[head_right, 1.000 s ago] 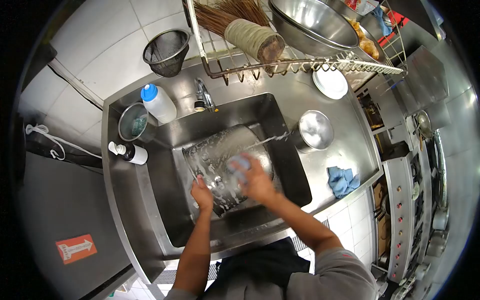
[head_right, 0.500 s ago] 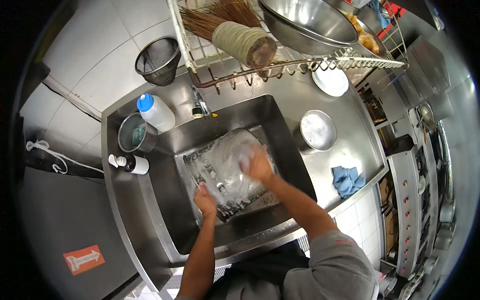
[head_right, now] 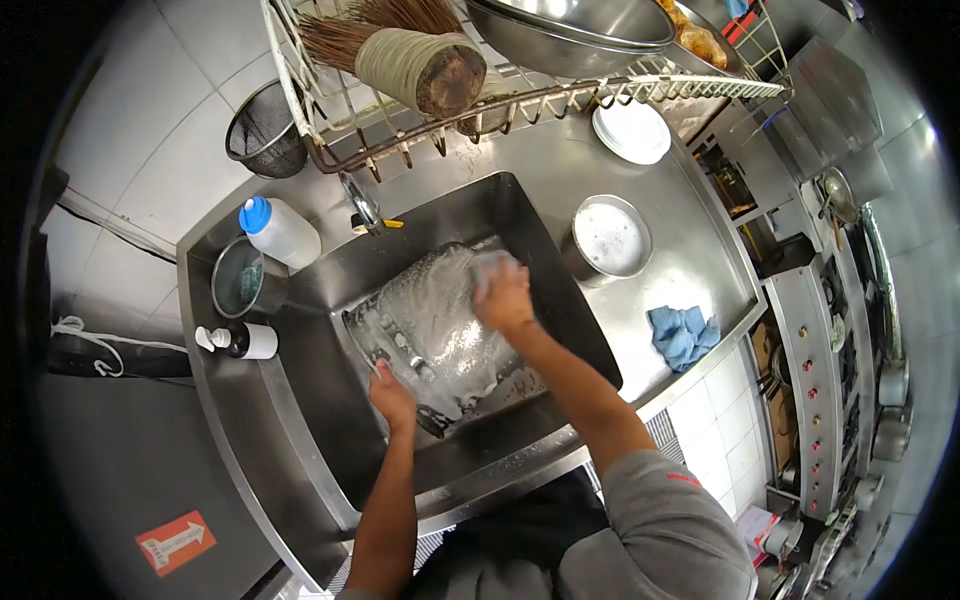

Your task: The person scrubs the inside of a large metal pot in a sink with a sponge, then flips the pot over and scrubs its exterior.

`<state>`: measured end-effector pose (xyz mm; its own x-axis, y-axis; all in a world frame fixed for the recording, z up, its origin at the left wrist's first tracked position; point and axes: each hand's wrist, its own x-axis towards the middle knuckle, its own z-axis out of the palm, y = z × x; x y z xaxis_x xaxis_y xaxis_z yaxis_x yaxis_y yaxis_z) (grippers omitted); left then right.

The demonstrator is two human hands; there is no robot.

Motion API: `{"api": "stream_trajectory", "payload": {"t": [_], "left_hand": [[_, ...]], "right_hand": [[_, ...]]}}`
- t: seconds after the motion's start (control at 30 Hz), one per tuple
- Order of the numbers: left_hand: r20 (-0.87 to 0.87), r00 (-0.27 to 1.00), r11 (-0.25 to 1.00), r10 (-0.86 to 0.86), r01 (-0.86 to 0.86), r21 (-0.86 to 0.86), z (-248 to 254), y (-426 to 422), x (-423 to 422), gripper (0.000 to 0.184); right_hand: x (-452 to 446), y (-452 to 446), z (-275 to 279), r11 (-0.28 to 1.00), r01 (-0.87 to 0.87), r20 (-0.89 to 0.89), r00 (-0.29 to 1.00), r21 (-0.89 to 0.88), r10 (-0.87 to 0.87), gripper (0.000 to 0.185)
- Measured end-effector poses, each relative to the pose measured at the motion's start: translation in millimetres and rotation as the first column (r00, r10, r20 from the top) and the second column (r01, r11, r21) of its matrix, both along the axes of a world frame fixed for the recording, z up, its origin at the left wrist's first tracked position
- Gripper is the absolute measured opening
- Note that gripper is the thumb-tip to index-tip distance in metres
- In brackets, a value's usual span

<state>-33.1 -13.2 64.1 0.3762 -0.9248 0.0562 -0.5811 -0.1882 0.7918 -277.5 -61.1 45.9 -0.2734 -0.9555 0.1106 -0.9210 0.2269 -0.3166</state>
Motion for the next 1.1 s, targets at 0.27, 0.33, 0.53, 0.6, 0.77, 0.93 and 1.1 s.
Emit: {"api": "stream_trajectory", "payload": {"t": [0.27, 0.33, 0.53, 0.6, 0.77, 0.93, 1.1], "left_hand": [[-0.057, 0.998, 1.0, 0.014, -0.013, 0.012, -9.8, 3.4, 2.6, 0.043], [-0.062, 0.998, 0.998, 0.024, -0.02, 0.064, -1.0, 5.4, -1.1, 0.043], [-0.036, 0.992, 0.992, 0.117, -0.115, 0.057, -0.2, -5.2, -12.5, 0.043], [-0.057, 0.99, 0.989, 0.132, -0.128, 0.08, 2.8, -5.5, -13.2, 0.042], [-0.04, 0.989, 0.982, 0.139, -0.132, 0.138, -14.9, 10.0, -12.2, 0.041], [-0.074, 0.984, 0.982, 0.161, -0.152, 0.112, -1.7, 7.3, -15.7, 0.04], [-0.079, 0.988, 0.985, 0.13, -0.119, 0.128, -4.3, 8.1, -12.0, 0.037]], "right_hand": [[11.3, 105.1, -9.7, 0.985, -0.133, -0.05, 0.99, -0.113, 0.128, 0.051], [-21.8, 39.2, -20.2, 0.979, 0.1, 0.213, 0.975, -0.177, -0.061, 0.046], [35.1, -51.6, -15.8, 0.901, -0.383, -0.125, 0.923, -0.202, 0.365, 0.043], [64.4, -18.4, 16.7, 0.811, -0.537, -0.069, 0.841, -0.232, 0.537, 0.044], [10.9, -42.5, -16.3, 0.822, -0.475, -0.053, 0.873, -0.314, 0.484, 0.043], [49.2, -41.4, 23.2, 0.884, -0.461, 0.017, 0.886, -0.076, 0.463, 0.039], [17.5, -54.6, -6.4, 0.7, -0.658, -0.094, 0.744, -0.275, 0.662, 0.032]]}}
